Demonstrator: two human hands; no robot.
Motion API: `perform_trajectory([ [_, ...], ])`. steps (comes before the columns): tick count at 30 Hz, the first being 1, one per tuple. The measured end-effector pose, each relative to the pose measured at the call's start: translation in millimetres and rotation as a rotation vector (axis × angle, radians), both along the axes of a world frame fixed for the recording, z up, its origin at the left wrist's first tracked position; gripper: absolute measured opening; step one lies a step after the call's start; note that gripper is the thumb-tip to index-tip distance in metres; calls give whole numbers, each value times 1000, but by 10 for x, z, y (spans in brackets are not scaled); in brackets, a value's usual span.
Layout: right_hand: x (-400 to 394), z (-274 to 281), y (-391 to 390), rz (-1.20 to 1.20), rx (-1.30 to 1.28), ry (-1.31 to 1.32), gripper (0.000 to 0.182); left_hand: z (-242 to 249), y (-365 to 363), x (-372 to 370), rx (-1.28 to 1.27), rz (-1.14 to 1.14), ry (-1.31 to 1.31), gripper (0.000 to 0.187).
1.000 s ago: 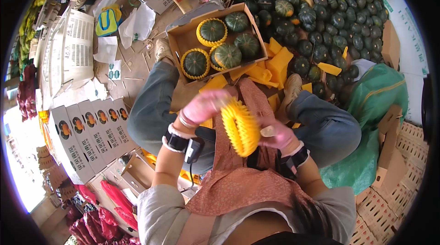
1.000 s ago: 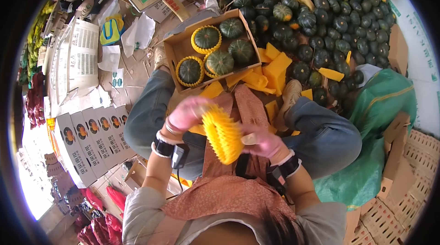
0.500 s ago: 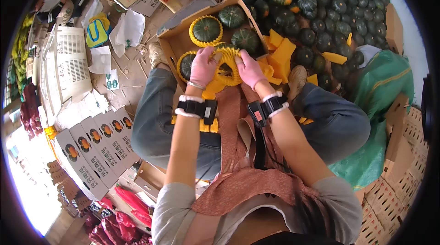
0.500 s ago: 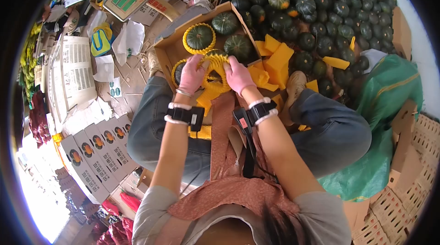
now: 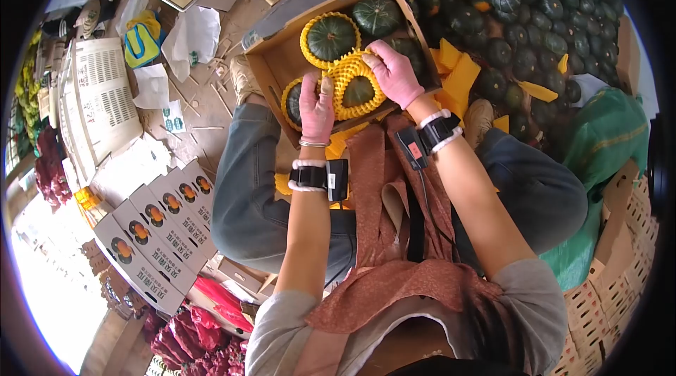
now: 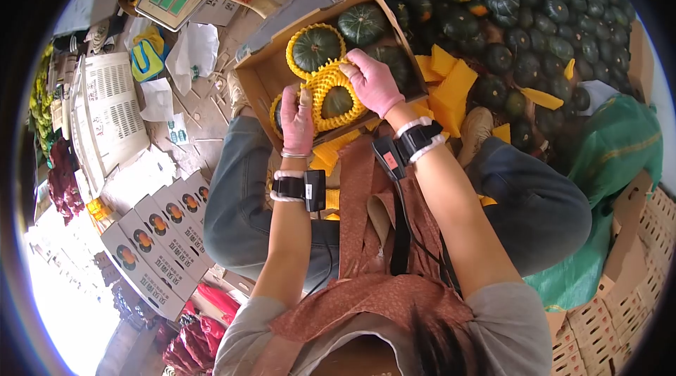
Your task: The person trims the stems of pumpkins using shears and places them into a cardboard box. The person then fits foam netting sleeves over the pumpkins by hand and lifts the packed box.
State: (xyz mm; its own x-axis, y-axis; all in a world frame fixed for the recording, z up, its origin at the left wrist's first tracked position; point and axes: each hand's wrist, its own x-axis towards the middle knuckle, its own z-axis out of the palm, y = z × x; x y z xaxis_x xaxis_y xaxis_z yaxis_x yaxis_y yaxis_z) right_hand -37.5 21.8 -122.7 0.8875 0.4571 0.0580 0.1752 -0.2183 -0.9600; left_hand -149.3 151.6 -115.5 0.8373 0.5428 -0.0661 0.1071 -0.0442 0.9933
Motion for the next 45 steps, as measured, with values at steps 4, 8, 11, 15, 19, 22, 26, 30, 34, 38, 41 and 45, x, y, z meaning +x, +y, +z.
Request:
perform_trajectory([
  [4,-40,-98,-11,-62,-38,86,14,-252,15,-12,-150,110,-12,16],
  [8,86,-250,24,-60,-215,21,19,-328,274,161,33,58,249,14],
  [11,75,-142,42,-128,-432,-282,25,-114,270,207,504,22,515,14],
  [15,-15,39,-3,-183,-665,153,27,-81,91,146,643,199,431,16],
  [19,-370,167,-198,-115,-282,-216,28,207,-138,-39,450,106,356,27],
  [22,-559,319,-271,91,-548,-351,46,205,-203,-163,679,-184,259,62],
  [26,-565,345,-234,117,-624,-251,56,229,-135,-167,610,-275,318,79],
  [30,-397,384,-132,126,-664,-49,60,211,-72,-129,522,-282,309,88],
  [34,-356,316,-194,138,-568,22,61,223,-37,-131,469,-293,287,90],
  [38,-306,302,-188,140,-568,106,62,161,-8,-141,346,-298,269,91],
  [41,-297,257,-206,153,-551,94,62,87,34,-162,101,-311,218,92],
  [45,-291,239,-266,169,-206,165,79,-5,29,-214,-112,-323,86,96],
])
